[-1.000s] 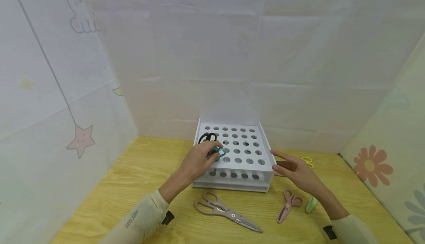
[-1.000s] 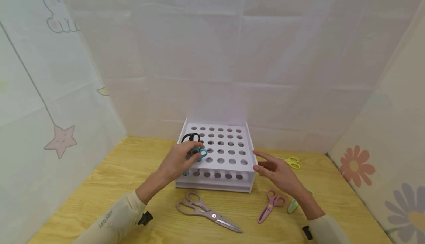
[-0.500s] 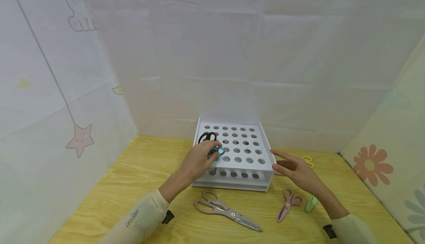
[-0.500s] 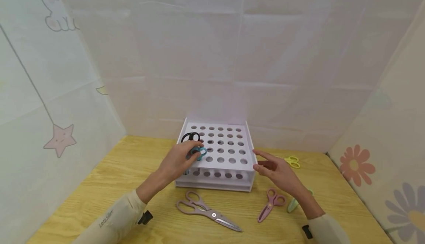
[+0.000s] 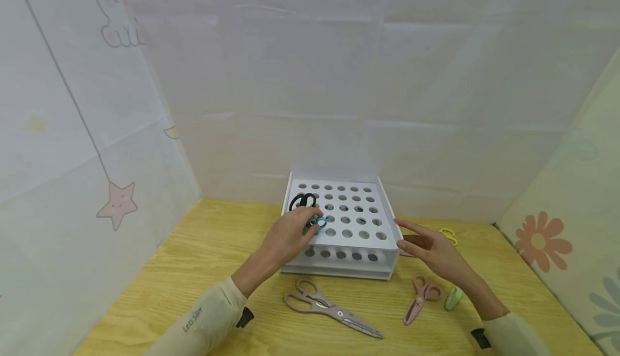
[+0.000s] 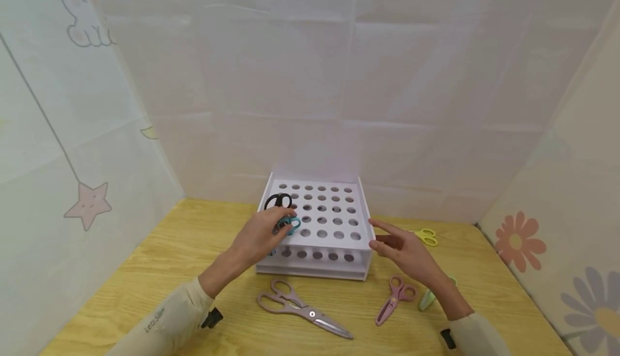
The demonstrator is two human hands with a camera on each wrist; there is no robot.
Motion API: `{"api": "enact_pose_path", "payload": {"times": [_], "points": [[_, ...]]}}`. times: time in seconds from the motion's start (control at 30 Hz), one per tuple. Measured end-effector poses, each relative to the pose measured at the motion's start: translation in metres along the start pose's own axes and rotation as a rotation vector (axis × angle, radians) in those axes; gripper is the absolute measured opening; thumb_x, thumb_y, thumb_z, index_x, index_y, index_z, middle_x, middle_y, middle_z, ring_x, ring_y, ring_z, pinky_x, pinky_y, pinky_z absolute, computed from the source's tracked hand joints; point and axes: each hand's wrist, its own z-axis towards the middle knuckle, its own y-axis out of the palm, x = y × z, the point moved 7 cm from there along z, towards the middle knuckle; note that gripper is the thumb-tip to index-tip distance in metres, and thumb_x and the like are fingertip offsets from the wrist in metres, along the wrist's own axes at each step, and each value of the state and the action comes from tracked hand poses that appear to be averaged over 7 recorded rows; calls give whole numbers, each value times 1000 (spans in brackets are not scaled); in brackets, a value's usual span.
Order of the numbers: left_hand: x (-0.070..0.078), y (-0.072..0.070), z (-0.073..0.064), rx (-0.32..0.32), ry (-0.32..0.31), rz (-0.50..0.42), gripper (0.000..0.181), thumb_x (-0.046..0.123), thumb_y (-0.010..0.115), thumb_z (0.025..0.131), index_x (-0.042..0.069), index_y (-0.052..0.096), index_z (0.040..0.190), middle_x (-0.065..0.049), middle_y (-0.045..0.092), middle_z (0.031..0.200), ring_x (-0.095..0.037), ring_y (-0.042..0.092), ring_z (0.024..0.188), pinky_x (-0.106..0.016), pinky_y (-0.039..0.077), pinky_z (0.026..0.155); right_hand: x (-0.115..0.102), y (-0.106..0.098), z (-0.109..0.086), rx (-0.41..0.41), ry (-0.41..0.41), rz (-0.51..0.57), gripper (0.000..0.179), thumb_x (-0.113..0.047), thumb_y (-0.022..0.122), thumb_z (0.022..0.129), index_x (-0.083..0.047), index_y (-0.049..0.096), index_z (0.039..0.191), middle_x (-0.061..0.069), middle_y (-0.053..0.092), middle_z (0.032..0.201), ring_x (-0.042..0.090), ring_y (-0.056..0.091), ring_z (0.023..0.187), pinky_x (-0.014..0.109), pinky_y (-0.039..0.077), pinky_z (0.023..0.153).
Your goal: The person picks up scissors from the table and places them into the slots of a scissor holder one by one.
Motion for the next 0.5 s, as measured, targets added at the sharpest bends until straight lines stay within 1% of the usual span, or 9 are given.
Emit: {"api": "enact_pose_path", "payload": {"times": [0.13,0.23,0.37,0.5], "points": [[0,3,-2,-12,-1,30,23,12,75,95,12,69,117,-1,71,109,-11,64,83,-26,52,66,-1,0,-1,1,0,-9,57,-11,62,103,-7,42,156,25,49,146,13,65,115,37,57,84],[0,4,-3,-20,-5,52,21,14,73,96,13,69,117,0,70,109,-9,63,79,-25,50,62,-2,0,-1,0,-2,-16,56,-11,62,103,-8,42,156,25,49,147,13,65,115,36,57,84],[1,5,-3,-22,-8,66,20,14,71,98,13,69,118,0,69,108,-9,61,75,-24,49,59,-4,0,-1,5,-13,-34,56,-12,63,103,-8,43,155,25,47,148,11,64,115,36,57,83],[3,3,-4,-17,-6,78,21,11,70,98,12,69,119,-1,69,109,-10,62,77,-24,49,60,-5,0,-1,9,-21,-46,56,-12,63,103,-8,43,155,24,47,149,10,64,115,36,57,84]]}}
